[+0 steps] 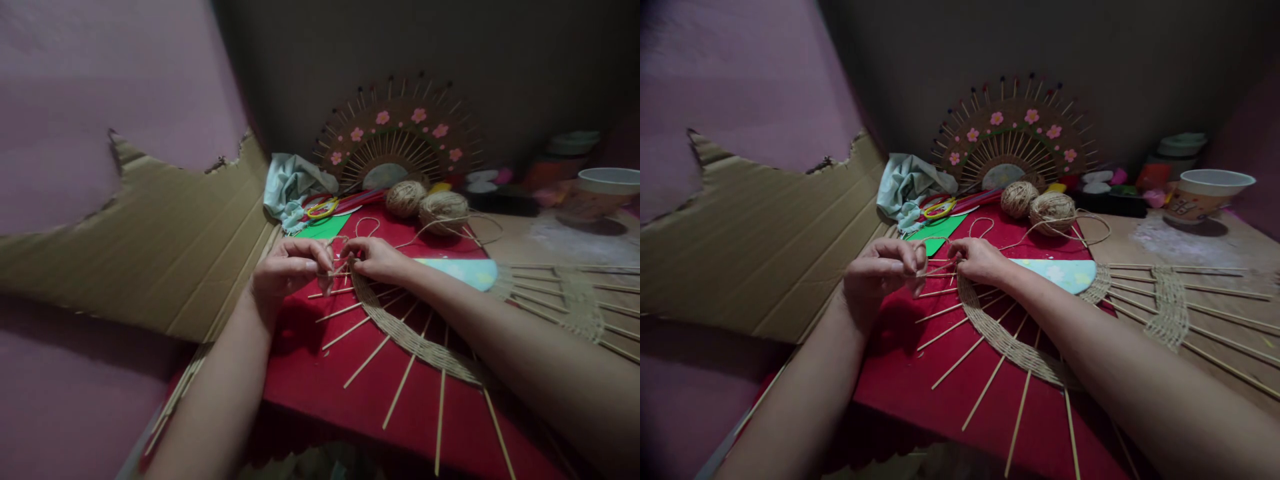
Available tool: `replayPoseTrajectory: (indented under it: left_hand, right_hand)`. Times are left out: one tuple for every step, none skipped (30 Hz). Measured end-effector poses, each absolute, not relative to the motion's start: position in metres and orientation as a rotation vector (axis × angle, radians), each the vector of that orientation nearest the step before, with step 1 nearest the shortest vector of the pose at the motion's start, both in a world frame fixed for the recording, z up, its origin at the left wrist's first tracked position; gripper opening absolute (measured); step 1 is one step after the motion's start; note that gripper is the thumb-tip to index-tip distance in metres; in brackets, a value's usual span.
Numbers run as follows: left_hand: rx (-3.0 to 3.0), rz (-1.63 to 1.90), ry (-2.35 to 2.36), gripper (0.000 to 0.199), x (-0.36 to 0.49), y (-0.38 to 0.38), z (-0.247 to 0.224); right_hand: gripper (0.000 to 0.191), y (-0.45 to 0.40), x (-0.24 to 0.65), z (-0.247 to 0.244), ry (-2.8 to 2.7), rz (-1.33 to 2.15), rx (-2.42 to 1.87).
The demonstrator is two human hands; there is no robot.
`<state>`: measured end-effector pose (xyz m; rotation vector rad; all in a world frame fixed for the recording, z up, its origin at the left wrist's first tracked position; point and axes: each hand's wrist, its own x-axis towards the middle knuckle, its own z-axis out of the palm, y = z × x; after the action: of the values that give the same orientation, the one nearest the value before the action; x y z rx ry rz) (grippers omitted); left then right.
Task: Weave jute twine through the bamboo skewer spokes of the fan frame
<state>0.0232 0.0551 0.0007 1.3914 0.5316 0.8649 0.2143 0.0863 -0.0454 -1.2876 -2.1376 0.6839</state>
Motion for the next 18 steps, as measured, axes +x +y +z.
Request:
replayPoseTrajectory:
  left_hand:
    - [1.388,0.872,0.520,0.008,0.023,0.056,0.000]
    - [1.385,0.884,0.516,0.008,0.024,0.056,-0.001]
    - [1.384,0.902,0.519,0.007,0.024,0.057,-0.002]
    - [1.384,0.922,0.525,0.007,0.024,0.057,-0.003]
    - [1.385,0.940,0.534,0.007,0.023,0.057,-0.004]
    - [1.388,0.949,0.535,0.006,0.023,0.057,-0.004]
    - [1.392,0.942,0.527,0.006,0.022,0.056,-0.004]
    - [1.394,0.930,0.510,0.007,0.022,0.056,-0.003]
    - [1.394,0.918,0.497,0.011,0.021,0.055,-0.002]
    - [1.394,0.919,0.501,0.019,0.020,0.055,0.000]
    - [1.399,0.945,0.529,0.029,0.019,0.057,0.002]
    - [1.409,0.997,0.586,0.039,0.018,0.060,0.002]
    - [1.425,1.074,0.681,0.047,0.017,0.064,0.002]
    - [1.456,1.166,0.810,0.051,0.015,0.070,0.001]
    - [1.490,1.246,0.956,0.049,0.013,0.077,-0.002]
    - [1.525,1.326,1.139,0.043,0.012,0.085,-0.007]
    - [1.595,1.378,1.333,0.035,0.010,0.092,-0.012]
    - [1.696,1.369,1.476,0.027,0.009,0.098,-0.017]
  right_hand:
    - [0.020,0.086,0.214,-0.045,-2.145,0.688,-1.274]
    - [0.020,0.086,0.214,-0.044,-2.149,0.692,-1.262]
    - [0.019,0.086,0.215,-0.044,-2.150,0.695,-1.254]
    - [0.017,0.086,0.215,-0.044,-2.148,0.699,-1.251]
    - [0.014,0.086,0.215,-0.044,-2.142,0.704,-1.253]
    - [0.011,0.087,0.215,-0.044,-2.134,0.711,-1.256]
    - [0.010,0.087,0.215,-0.045,-2.126,0.719,-1.259]
    - [0.009,0.088,0.215,-0.046,-2.118,0.729,-1.261]
    - [0.009,0.088,0.215,-0.046,-2.110,0.738,-1.261]
    - [0.009,0.088,0.215,-0.047,-2.103,0.746,-1.260]
    - [0.009,0.088,0.215,-0.047,-2.098,0.753,-1.258]
    - [0.010,0.089,0.215,-0.048,-2.094,0.758,-1.257]
    - [0.010,0.089,0.215,-0.048,-2.091,0.762,-1.257]
    - [0.009,0.089,0.215,-0.049,-2.089,0.764,-1.259]
    - [0.009,0.089,0.215,-0.049,-2.086,0.767,-1.261]
    - [0.008,0.090,0.215,-0.049,-2.083,0.769,-1.261]
    - [0.008,0.090,0.215,-0.050,-2.077,0.771,-1.260]
    - [0.008,0.090,0.215,-0.050,-2.072,0.774,-1.257]
